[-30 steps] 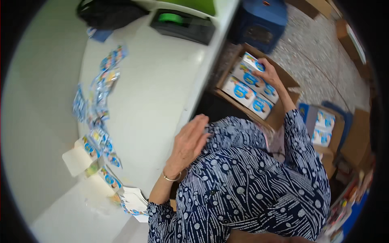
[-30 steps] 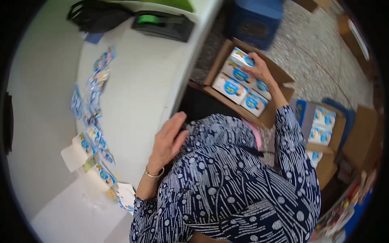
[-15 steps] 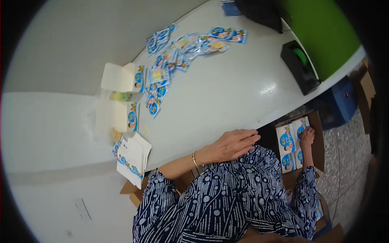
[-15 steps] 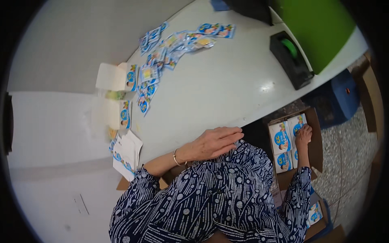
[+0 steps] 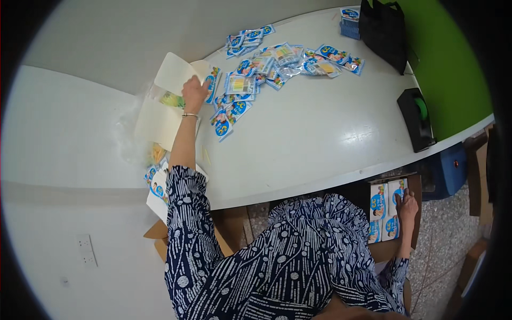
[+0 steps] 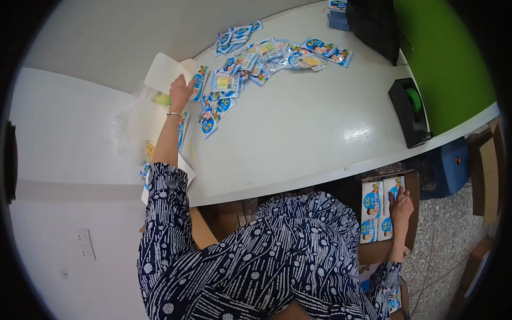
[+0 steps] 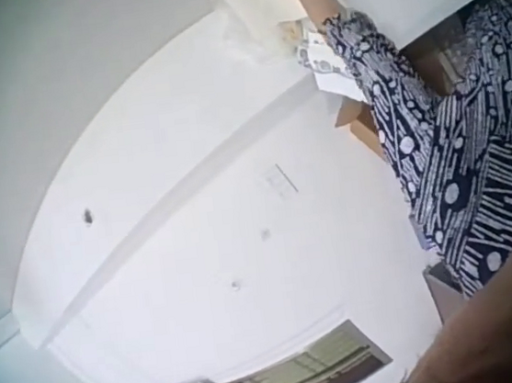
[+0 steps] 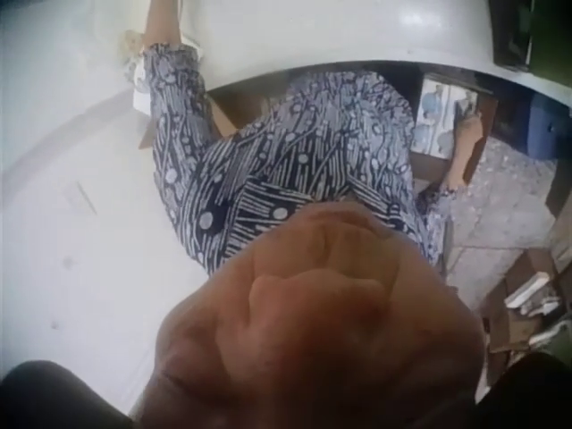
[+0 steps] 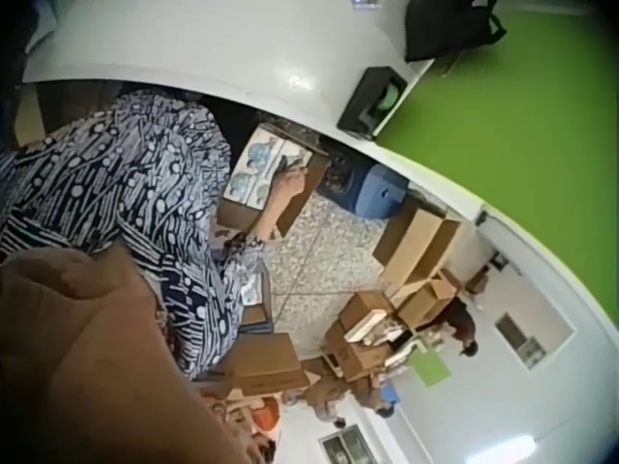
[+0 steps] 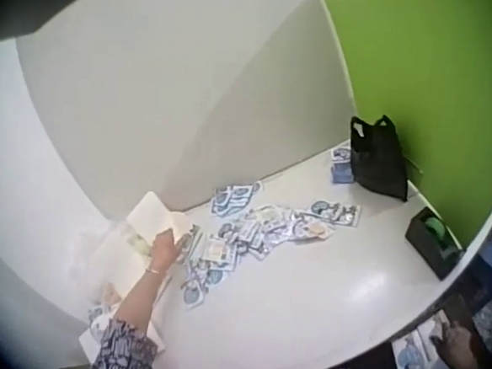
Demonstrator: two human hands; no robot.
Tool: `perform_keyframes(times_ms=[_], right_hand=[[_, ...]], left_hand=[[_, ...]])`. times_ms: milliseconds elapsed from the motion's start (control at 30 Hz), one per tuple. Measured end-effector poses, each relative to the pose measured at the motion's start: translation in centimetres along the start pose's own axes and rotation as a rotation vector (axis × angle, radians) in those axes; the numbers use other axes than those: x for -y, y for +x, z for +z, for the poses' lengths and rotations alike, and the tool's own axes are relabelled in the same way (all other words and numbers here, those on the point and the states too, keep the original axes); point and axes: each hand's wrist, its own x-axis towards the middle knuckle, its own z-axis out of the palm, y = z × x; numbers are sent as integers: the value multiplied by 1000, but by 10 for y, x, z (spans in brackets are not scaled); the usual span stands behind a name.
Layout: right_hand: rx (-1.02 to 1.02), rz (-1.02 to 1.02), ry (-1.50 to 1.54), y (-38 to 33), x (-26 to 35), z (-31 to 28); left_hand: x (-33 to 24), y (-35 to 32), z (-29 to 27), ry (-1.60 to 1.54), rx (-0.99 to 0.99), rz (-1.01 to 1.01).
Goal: Sorting small blue and yellow packets and packing them into cardboard boxes.
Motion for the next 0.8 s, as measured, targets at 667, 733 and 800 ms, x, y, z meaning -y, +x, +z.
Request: perform_keyframes(times_ms=[667, 733, 800], right_hand=[[-28, -341, 1185, 118, 217, -151], [-99, -330, 1156, 119, 219, -151], [-168, -329, 1133, 128, 225, -150]], left_hand=[[-221, -64, -58, -808, -180, 869], [-173, -10, -22, -760, -46, 611], [-124, 10, 16, -279, 103, 467]])
